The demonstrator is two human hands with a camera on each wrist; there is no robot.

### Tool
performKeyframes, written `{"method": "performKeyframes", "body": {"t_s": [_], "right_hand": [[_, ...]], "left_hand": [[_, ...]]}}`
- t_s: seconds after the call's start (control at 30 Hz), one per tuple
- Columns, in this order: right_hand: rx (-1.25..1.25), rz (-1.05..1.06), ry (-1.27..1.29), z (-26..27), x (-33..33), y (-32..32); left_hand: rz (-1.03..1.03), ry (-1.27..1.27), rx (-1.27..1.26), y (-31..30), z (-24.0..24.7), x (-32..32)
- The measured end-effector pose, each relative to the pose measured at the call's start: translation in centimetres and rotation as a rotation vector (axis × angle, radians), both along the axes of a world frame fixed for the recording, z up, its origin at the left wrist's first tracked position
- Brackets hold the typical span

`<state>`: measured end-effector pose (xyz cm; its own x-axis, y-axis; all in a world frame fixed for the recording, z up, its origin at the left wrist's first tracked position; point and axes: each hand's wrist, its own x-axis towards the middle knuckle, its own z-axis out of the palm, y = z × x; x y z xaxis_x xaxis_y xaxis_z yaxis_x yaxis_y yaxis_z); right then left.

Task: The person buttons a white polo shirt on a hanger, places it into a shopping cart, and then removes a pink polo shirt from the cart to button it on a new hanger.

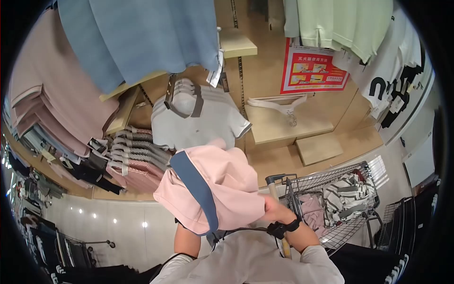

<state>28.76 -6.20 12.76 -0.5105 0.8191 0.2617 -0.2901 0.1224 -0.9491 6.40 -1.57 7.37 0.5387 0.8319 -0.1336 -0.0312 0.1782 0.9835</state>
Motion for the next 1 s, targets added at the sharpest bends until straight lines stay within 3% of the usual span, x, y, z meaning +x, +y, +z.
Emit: {"method": "performKeyframes", "body": {"t_s": [0.03,0.17,0.3,0.37,0.53,0.7,0.83,0.9,0.97,1.0], "right_hand": [[-0.117,-0.032,0.065,-0.6,0.4,0.1],[-0.111,-0.099,0.127,0.1,1.5,1.1],[-0.155,-0.306,0.021,0.7,1.0,1.0],[-0.085,-0.508,-0.045,1.4,-0.5,0.7],[-0.04,-0.499,-0.503,-2.1,-2.7,1.8],[0.02,-0.57,-0.419,-6.7,-2.7,2.7],[-0.177,-0.636,-0.288,-7.7,-1.6,3.4],[-0.111,-0.814,-0.329,-8.0,-1.1,4.0],[-0.073,-0.885,-0.404,-9.1,-1.3,4.3],[-0.029,-0.881,-0.429,-9.5,-1.4,4.5]], "left_hand": [[0.02,0.028,0.028,0.3,-0.2,-0.7],[0.08,0.153,0.132,1.2,-1.5,-3.7],[0.109,0.274,0.227,1.5,-2.8,-6.3],[0.112,0.333,0.275,1.5,-3.6,-7.3],[0.112,0.471,0.42,2.1,-4.5,-9.3],[0.152,0.603,0.577,2.7,-4.9,-10.9],[0.165,0.703,0.711,3.5,-4.8,-11.0],[0.148,0.733,0.739,3.3,-3.2,-9.6],[0.309,0.271,0.678,1.6,-0.6,-7.2],[0.283,0.391,1.035,1.4,3.7,-5.2]]}}
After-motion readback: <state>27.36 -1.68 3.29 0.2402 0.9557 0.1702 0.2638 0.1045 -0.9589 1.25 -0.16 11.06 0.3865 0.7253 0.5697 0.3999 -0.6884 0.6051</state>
